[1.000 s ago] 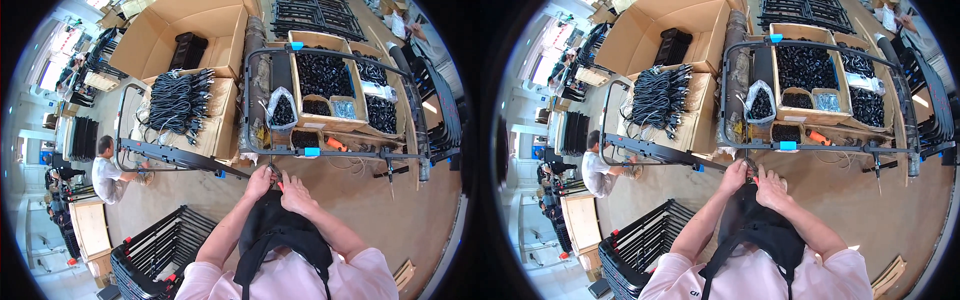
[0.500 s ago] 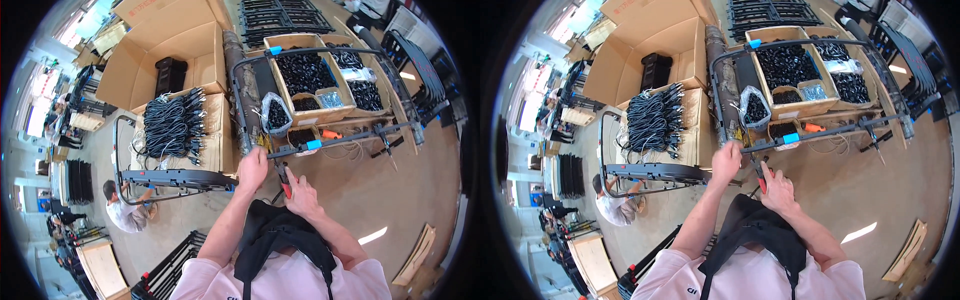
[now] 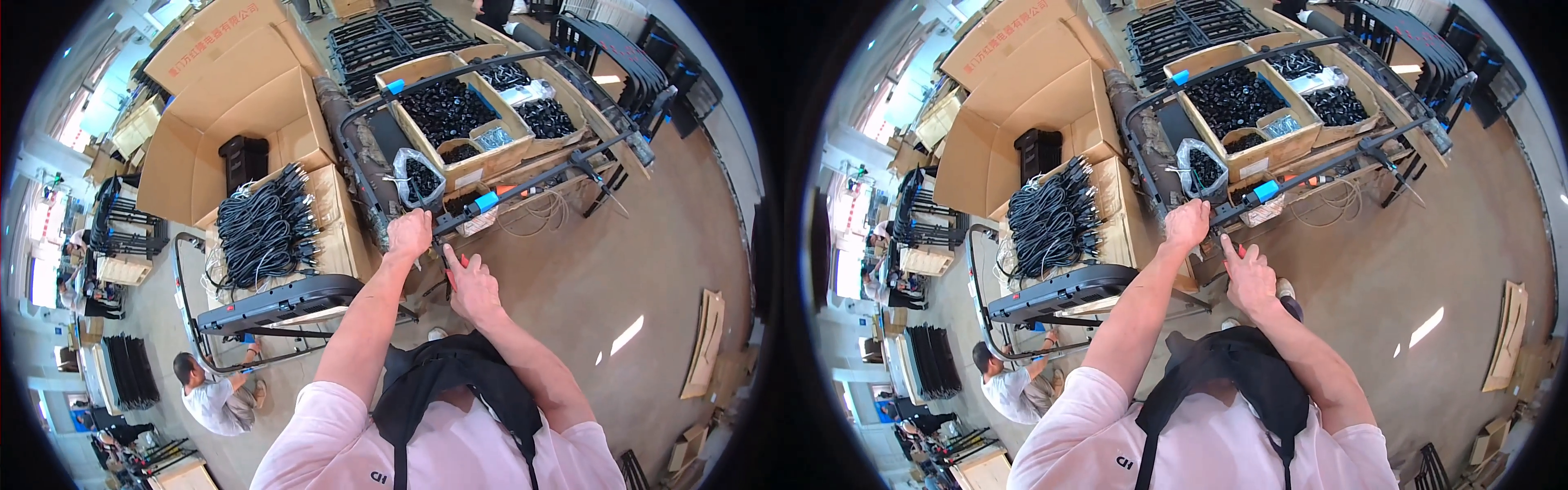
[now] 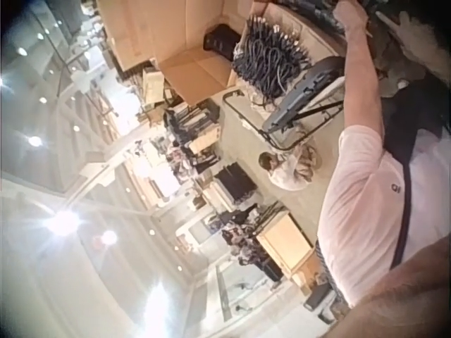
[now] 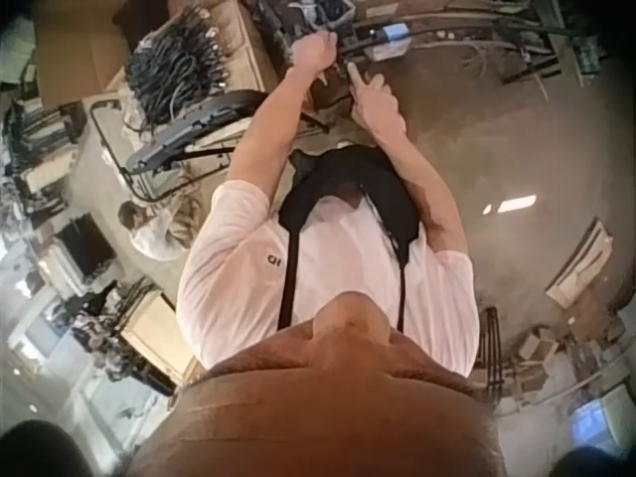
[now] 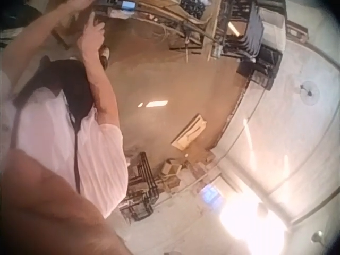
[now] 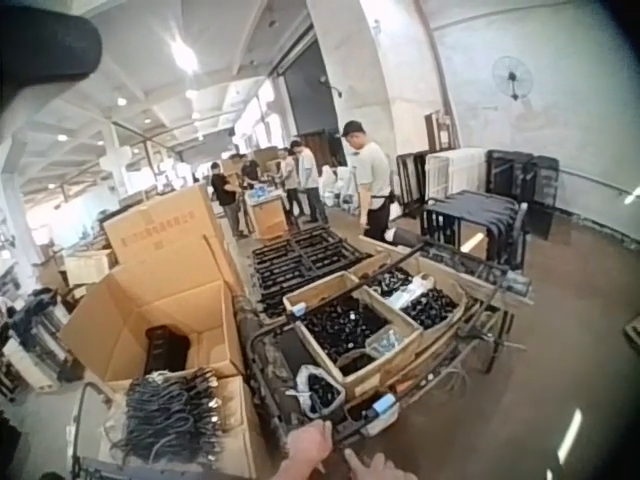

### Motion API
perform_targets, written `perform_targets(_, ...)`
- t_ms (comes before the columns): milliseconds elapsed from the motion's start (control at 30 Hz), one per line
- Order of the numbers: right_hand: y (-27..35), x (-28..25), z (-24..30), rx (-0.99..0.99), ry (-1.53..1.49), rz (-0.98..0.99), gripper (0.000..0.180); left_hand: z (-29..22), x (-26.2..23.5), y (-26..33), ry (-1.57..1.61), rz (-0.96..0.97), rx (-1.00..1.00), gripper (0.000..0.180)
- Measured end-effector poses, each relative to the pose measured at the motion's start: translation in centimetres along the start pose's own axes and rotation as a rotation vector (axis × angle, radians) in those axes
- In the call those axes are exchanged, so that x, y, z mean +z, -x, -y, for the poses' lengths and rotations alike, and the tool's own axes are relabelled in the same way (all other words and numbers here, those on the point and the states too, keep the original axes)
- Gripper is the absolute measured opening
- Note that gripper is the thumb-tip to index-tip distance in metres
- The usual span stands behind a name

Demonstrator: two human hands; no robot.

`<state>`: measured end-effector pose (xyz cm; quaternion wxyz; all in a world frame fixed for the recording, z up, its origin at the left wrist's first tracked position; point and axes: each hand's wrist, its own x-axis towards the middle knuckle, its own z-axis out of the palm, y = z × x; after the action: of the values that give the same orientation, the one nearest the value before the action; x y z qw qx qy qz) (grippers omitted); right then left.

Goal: Assemble plastic components onto a metal frame using a power screwdriver.

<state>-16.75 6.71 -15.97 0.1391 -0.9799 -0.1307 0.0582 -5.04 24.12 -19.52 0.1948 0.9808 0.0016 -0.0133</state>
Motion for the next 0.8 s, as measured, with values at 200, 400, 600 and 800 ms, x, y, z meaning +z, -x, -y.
perform_targets(200,-0.6,1.4,1.9,0.093,0.115,0.008,0.085,-0.4,0.6,-0.6,0.007,-0.049,-0.047,0.044)
perform_targets(400,-1.4,0.3,-1.0,0.07,-0.215,0.155,0.093,0.4,0.8,-1.0,-0.001,0.021,-0.129,0.045)
perform_targets(600,-2.6,4.3,-7.0,0.108,-1.593,0.593,0.099,0.1,1.0,-1.0,0.006,-0.049,-0.088,0.043)
perform_targets(800,-3.1,4.5,-6.9,0.083,-0.793,0.417,0.085,-0.6,1.1,-1.2,0.025,-0.059,-0.109,0.042)
